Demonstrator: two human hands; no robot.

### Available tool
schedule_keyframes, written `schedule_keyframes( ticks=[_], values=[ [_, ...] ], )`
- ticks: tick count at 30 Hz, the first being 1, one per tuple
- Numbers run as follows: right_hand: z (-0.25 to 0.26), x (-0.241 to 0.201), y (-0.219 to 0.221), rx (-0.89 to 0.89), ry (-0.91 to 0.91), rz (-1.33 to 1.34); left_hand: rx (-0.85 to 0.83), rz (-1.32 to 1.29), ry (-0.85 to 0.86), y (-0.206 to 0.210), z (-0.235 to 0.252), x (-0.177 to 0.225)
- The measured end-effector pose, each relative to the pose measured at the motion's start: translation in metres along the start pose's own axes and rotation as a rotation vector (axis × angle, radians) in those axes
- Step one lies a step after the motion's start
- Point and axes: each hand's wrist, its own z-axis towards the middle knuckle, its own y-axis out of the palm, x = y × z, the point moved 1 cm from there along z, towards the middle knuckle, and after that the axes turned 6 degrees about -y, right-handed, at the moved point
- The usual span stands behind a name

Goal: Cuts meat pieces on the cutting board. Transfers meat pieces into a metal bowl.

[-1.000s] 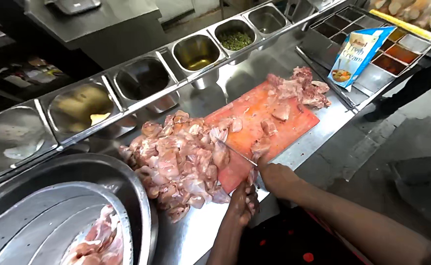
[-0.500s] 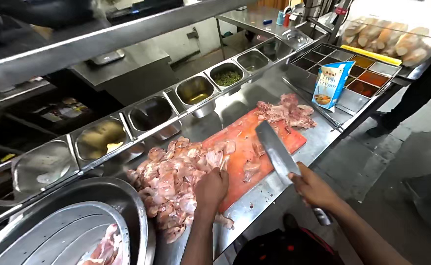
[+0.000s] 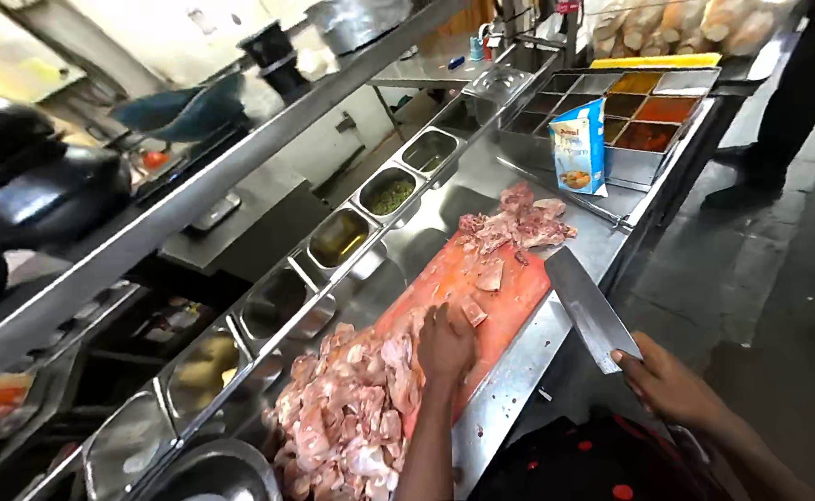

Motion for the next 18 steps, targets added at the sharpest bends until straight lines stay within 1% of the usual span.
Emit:
schedule_keyframes(
  ticks=[2, 4, 6, 8, 11, 13, 15, 16, 18],
  values=[
    [-0.001, 0.005, -0.004, 0.017, 0.016, -0.007, -0.106, 0.088, 0.028, 0.014, -0.014, -0.001],
    [0.001, 0.009, -0.004, 0.026, 0.027, 0.0, -0.135, 0.098, 0.025, 0.02, -0.016, -0.021],
    [0.003, 0.011, -0.002, 0.029, 0.037, 0.016, -0.136, 0.018, 0.026, 0.015, -0.011, -0.048],
    [0.004, 0.01, 0.001, 0.01, 0.052, 0.018, -0.144, -0.007, 0.022, 0.004, -0.01, -0.075],
    [0.011, -0.002, 0.007, -0.039, 0.046, -0.064, -0.18, -0.116, 0.005, -0.013, -0.012, -0.099],
    [0.013, -0.016, 0.017, -0.104, 0.014, -0.159, -0.266, -0.075, -0.025, -0.022, -0.021, -0.101],
    [0.012, -0.037, 0.028, -0.203, -0.051, -0.269, -0.357, 0.036, -0.059, -0.023, -0.036, -0.094],
    [0.012, -0.047, 0.035, -0.258, -0.108, -0.328, -0.383, 0.075, -0.08, -0.021, -0.044, -0.09],
    [0.009, -0.063, 0.053, -0.387, -0.222, -0.473, -0.382, 0.117, -0.141, -0.011, -0.061, -0.09]
  ],
)
